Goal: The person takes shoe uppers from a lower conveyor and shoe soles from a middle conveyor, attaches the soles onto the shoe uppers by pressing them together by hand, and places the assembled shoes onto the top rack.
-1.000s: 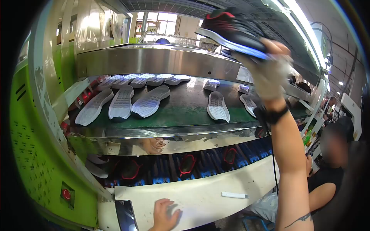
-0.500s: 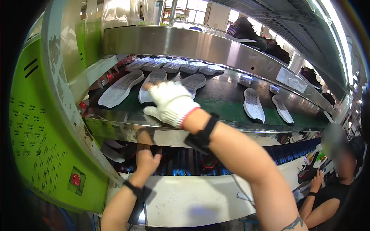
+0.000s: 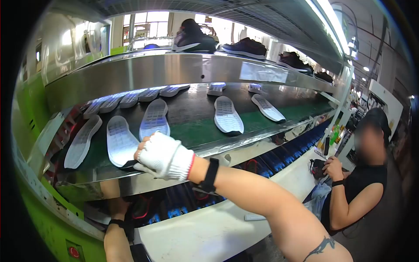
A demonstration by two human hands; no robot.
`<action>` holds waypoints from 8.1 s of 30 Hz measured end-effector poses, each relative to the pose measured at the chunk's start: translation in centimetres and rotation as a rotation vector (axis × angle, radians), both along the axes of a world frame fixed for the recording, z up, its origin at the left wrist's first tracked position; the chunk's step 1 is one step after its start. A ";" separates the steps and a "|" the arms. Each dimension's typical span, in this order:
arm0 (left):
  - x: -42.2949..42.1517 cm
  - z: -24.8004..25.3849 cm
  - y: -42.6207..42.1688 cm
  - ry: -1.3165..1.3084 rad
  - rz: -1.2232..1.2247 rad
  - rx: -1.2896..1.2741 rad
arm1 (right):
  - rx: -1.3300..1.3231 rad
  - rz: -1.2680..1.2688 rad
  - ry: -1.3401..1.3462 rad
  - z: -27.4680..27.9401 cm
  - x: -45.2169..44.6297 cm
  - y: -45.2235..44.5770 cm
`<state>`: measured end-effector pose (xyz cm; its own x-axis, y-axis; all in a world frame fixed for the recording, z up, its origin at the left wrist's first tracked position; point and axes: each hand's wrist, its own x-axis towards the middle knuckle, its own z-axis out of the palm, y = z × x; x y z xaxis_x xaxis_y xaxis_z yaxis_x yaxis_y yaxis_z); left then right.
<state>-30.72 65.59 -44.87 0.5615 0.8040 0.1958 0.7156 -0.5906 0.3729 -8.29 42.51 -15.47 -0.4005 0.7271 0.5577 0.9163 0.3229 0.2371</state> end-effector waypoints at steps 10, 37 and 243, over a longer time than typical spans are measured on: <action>-0.1 14.9 -13.2 -0.145 -0.230 0.230 | 0.019 -0.069 0.028 -0.4 -0.4 0.4; -1.0 2.5 -35.8 -0.353 -1.214 0.522 | 0.494 -0.478 1.266 -17.0 -0.1 -25.4; -8.4 18.3 -21.2 0.033 -1.099 -0.096 | -0.909 0.010 1.155 -10.9 -10.4 -13.9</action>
<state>-39.14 44.42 -26.60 0.9834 -0.1256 0.1312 -0.1713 -0.8808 0.4413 -18.65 28.65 -26.38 -0.0673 0.9951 -0.0731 0.4485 -0.0353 -0.8931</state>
